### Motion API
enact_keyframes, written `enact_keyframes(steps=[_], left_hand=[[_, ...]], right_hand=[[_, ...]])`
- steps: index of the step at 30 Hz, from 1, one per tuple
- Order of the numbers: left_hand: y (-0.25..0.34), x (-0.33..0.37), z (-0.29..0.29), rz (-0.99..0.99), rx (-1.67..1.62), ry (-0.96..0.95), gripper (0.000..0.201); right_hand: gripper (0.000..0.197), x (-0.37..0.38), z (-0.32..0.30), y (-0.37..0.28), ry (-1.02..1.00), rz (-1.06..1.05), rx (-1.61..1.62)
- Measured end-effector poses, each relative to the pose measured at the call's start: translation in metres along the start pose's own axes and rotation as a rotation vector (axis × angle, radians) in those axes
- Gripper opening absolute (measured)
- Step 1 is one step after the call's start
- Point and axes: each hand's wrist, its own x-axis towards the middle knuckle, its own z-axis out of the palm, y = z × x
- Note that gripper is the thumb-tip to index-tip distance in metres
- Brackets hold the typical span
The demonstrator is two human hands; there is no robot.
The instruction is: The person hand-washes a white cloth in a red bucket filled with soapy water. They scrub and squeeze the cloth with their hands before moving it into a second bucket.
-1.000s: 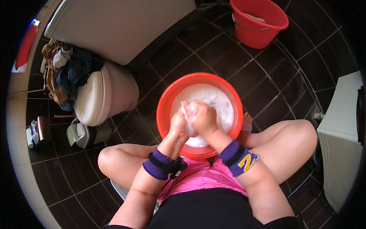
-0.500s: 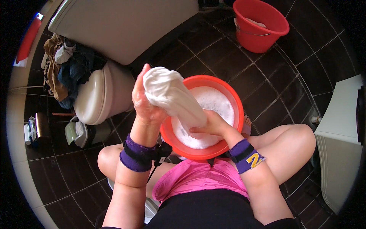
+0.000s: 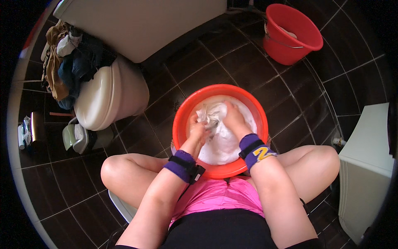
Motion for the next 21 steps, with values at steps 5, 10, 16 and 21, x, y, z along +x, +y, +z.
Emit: enact_keyframes(steps=[5,10,16,21], left_hand=[[-0.061,0.062,-0.001,-0.012,-0.062,-0.031,0.050],[-0.043,0.063,-0.014,-0.156,0.144,0.186,0.058],[-0.047,0.058,-0.008,-0.236,0.198,0.269,0.091],[-0.021,0.028,0.008,-0.221,-0.154,-0.024,0.094]], right_hand=[[0.031,0.020,0.030,0.032,-0.445,-0.122,-0.060],[0.034,0.016,0.027,-0.007,-0.058,0.135,0.059],[0.057,0.020,0.033,0.020,-0.410,0.029,-0.107],[0.043,-0.017,0.014,-0.019,-0.088,-0.020,0.563]])
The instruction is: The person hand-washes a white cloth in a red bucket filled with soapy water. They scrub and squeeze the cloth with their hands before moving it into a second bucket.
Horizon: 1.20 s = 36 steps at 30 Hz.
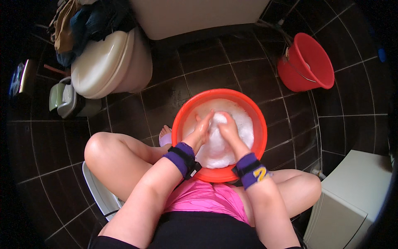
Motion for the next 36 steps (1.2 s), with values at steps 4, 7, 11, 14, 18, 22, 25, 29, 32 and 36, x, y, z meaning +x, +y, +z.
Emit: enact_keyframes(steps=[4,7,11,14,18,22,25,29,32,36], left_hand=[[0.005,0.003,-0.014,0.030,-0.235,-0.426,0.087],[0.012,-0.031,-0.004,0.232,-0.199,-0.310,0.060],[-0.013,-0.030,0.000,0.138,-0.209,-0.380,0.041],[-0.002,-0.068,0.019,0.163,-0.116,-0.166,0.033],[-0.004,-0.049,-0.007,0.104,-0.113,-0.316,0.027],[-0.012,-0.054,0.006,0.049,-0.272,-0.291,0.024],[0.009,-0.083,0.012,0.044,-0.295,-0.275,0.031],[0.027,-0.078,-0.007,0.427,-0.022,-0.089,0.029],[0.033,-0.060,-0.025,0.319,0.067,-0.026,0.034],[0.005,-0.021,-0.043,0.409,0.500,0.182,0.064]], right_hand=[[0.028,-0.069,0.019,-0.064,0.060,-0.380,-0.228],[0.025,-0.090,0.017,-0.074,0.054,-0.413,-0.203],[0.018,-0.062,0.006,-0.049,0.251,-0.412,-0.347],[0.015,-0.047,-0.008,-0.031,0.284,-0.321,-0.352],[0.014,-0.076,0.011,-0.061,0.226,-0.405,-0.370],[0.020,-0.052,-0.007,-0.045,0.252,-0.375,-0.352],[0.029,-0.040,-0.016,-0.039,0.233,-0.233,-0.349],[0.036,-0.021,-0.038,-0.011,0.132,-0.030,-0.258],[0.040,-0.008,-0.050,-0.016,0.087,0.014,-0.300],[0.055,-0.001,-0.021,-0.011,-0.068,0.024,-0.557]])
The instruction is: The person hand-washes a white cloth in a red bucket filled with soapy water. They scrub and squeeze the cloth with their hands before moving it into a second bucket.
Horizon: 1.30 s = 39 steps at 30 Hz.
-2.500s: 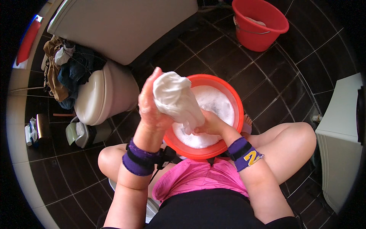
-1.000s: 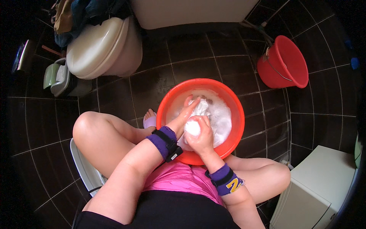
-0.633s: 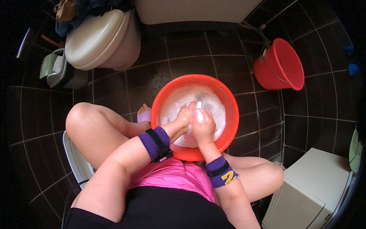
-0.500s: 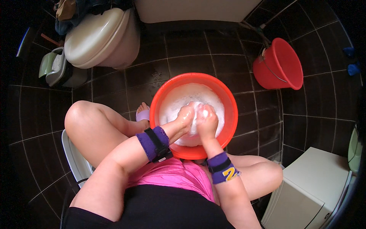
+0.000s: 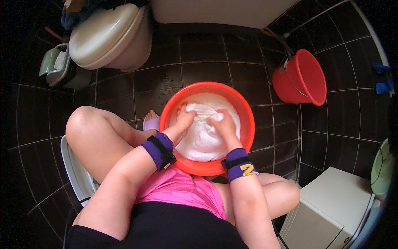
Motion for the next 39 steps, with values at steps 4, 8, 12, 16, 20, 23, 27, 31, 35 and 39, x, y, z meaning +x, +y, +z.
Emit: enact_keyframes(steps=[4,8,12,16,20,23,27,31,35,39], left_hand=[[-0.012,0.011,0.005,-0.084,0.134,-0.027,0.082],[-0.013,0.012,0.013,-0.124,0.062,-0.013,0.082],[-0.017,0.015,0.016,-0.207,0.107,-0.030,0.082],[-0.005,0.007,0.026,-0.179,0.066,-0.153,0.083],[-0.018,0.011,0.024,-0.124,0.085,-0.016,0.085],[0.023,-0.011,0.013,-0.356,-0.251,-0.064,0.082],[0.035,-0.018,0.008,-0.471,-0.822,-0.338,0.063],[0.025,-0.013,0.015,-0.091,-0.732,-0.397,0.051],[0.009,-0.022,0.038,-0.238,-0.842,-0.327,0.044],[0.024,-0.041,0.037,-0.062,-0.591,-0.151,0.035]], right_hand=[[0.058,0.005,0.030,0.009,-0.426,-0.111,-0.280],[0.053,0.031,0.028,0.019,-0.151,0.178,-0.163],[0.048,0.017,0.048,-0.013,-0.135,0.196,-0.166],[0.058,0.033,0.038,0.058,-0.477,0.008,-0.237],[0.054,0.035,0.051,0.035,0.130,0.109,0.132],[0.049,0.001,0.039,-0.001,-0.105,-0.024,0.495],[0.035,-0.079,0.008,-0.067,0.088,-0.327,0.157],[0.029,-0.102,0.001,-0.085,0.202,-0.409,0.135],[0.020,-0.069,0.010,-0.062,0.410,-0.299,0.147],[0.018,-0.060,0.005,-0.039,0.391,-0.186,0.209]])
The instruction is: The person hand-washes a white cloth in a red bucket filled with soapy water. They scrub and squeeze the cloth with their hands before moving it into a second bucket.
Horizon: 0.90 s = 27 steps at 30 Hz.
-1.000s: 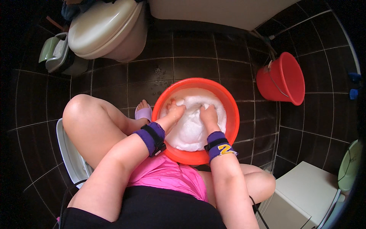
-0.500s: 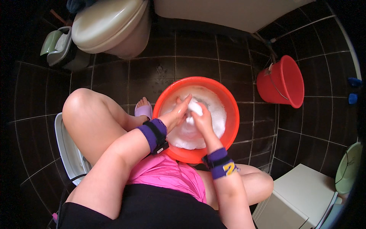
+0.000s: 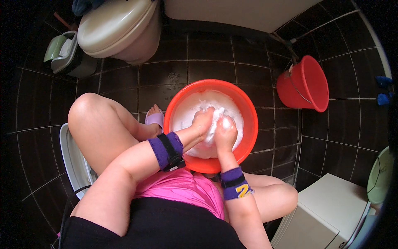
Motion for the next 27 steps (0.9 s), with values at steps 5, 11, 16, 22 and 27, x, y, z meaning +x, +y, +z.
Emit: enact_keyframes(steps=[5,11,16,22,27], left_hand=[[0.003,0.003,-0.009,-0.169,-0.098,-0.204,0.029],[0.045,-0.007,-0.001,-0.169,-0.305,-0.211,0.029],[0.078,-0.001,-0.012,-0.109,-0.491,-0.369,0.036],[0.073,-0.002,-0.017,-0.050,-0.538,-0.536,0.080],[0.028,0.020,-0.034,-0.213,-0.201,-0.488,0.087]], right_hand=[[0.016,-0.014,-0.001,-0.025,0.049,-0.206,0.008],[0.022,0.008,-0.018,0.007,-0.144,0.012,0.267],[0.038,-0.004,-0.058,0.002,-0.661,0.473,0.712],[0.045,0.004,-0.069,0.017,-0.922,0.360,0.311],[0.048,0.026,-0.051,0.031,-0.321,0.184,0.575]])
